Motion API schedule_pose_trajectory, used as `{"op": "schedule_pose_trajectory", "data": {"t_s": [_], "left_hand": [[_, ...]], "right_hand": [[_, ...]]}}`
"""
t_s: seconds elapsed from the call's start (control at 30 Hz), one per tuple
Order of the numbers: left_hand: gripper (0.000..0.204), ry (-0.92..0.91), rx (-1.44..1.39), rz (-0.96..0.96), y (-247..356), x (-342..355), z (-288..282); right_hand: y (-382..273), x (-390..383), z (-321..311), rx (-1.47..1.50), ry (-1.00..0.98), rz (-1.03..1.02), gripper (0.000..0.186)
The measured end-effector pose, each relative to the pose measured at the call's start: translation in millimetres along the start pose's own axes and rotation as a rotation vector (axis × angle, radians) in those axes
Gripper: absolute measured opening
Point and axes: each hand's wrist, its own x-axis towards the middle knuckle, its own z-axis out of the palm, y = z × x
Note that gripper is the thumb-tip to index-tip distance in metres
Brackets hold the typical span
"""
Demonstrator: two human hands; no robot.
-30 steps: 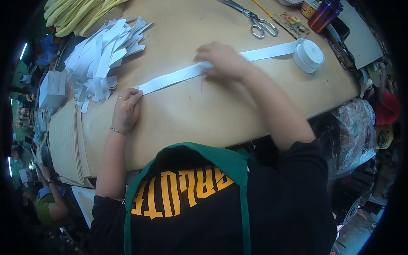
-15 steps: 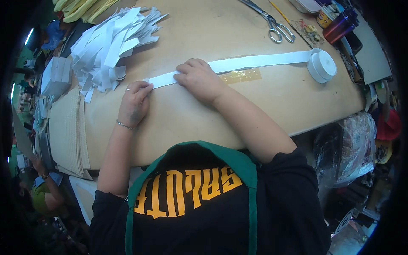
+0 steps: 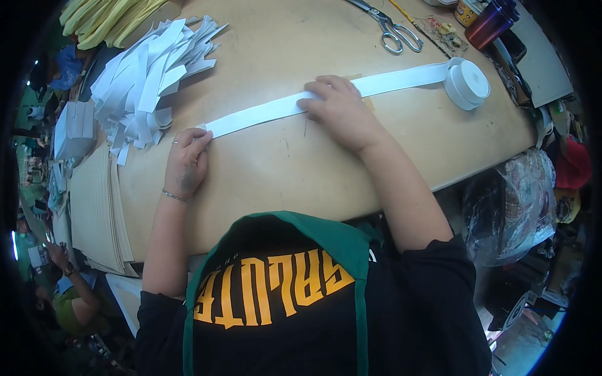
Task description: The person unrolls a length of white strap from a roll, folds it into segments by hand, and cuts the pieces using scissors.
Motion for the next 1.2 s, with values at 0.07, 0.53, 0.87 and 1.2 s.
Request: {"op": "schedule_pose_trajectory", "data": {"t_s": [0.07, 0.53, 0.87, 1.2], "left_hand": [[0.034, 0.008, -0.003, 0.003, 0.5, 0.3, 0.1], [0.029, -0.100, 0.011, -0.025, 0.2, 8.8, -10.1], [0.038, -0.151, 0.097, -0.008, 78.2, 90.7, 48.7], [0.057, -0.405, 0.237, -0.261, 80.5, 95.9, 66.5]], "right_hand": [[8.6, 2.9, -3.2, 0.063, -0.042, 0.007, 0.021], [-2.7, 1.4, -7.2, -0.153, -0.095, 0.026, 0.022], [-0.7, 0.9, -5.4, -0.109, 0.013, -0.023, 0.022], [37.2, -2.0, -15.5, 0.123, 0.188, 0.125, 0.026]]}}
